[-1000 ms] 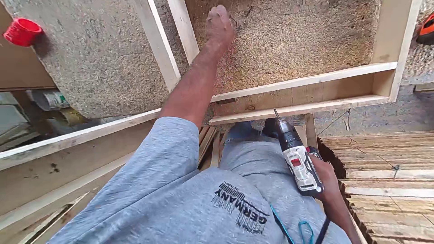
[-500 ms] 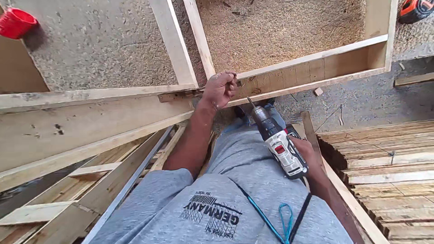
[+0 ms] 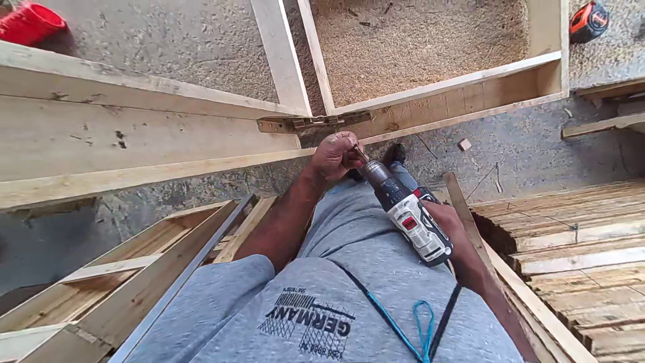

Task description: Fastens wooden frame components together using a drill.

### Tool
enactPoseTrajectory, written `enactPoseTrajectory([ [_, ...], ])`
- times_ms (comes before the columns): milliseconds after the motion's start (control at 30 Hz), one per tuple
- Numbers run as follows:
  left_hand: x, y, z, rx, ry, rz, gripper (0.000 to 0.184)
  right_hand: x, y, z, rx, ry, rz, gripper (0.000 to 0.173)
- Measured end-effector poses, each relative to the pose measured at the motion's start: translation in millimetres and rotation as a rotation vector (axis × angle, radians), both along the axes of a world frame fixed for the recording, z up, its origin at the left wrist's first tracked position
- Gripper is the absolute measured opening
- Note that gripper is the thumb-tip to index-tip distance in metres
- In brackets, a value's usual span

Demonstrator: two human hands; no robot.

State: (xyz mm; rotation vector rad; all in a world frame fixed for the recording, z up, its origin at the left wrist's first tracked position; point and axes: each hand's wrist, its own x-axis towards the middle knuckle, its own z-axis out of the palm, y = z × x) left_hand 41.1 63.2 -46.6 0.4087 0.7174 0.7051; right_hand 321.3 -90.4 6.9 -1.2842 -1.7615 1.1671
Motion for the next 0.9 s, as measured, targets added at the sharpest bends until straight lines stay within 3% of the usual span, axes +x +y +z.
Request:
enactPoseTrajectory([
  [133, -4, 1, 0, 0.017, 0.044, -0.051, 0.016, -2, -4, 2, -0.009, 0.009, -0.009, 0.036],
  [333, -1, 19, 9, 0.051, 0.447, -0.252, 0.014, 3, -1, -1, -0.034, -0.108, 0.029, 0.041],
  [500, 26, 39, 11, -0.068, 0.535, -0.209, 0.017, 3, 12, -23, 0.039, -0.33, -0.032, 0.047],
  [667, 61, 67, -26, -0.1, 0.813, -0.244, 0.025, -13, 47, -58, -0.027, -0.651, -0.015, 0.052],
  [900, 67, 83, -39, -0.258, 1.009, -0.291, 0.03, -11, 66, -64, -0.128, -0.668, 0.061, 0.06],
])
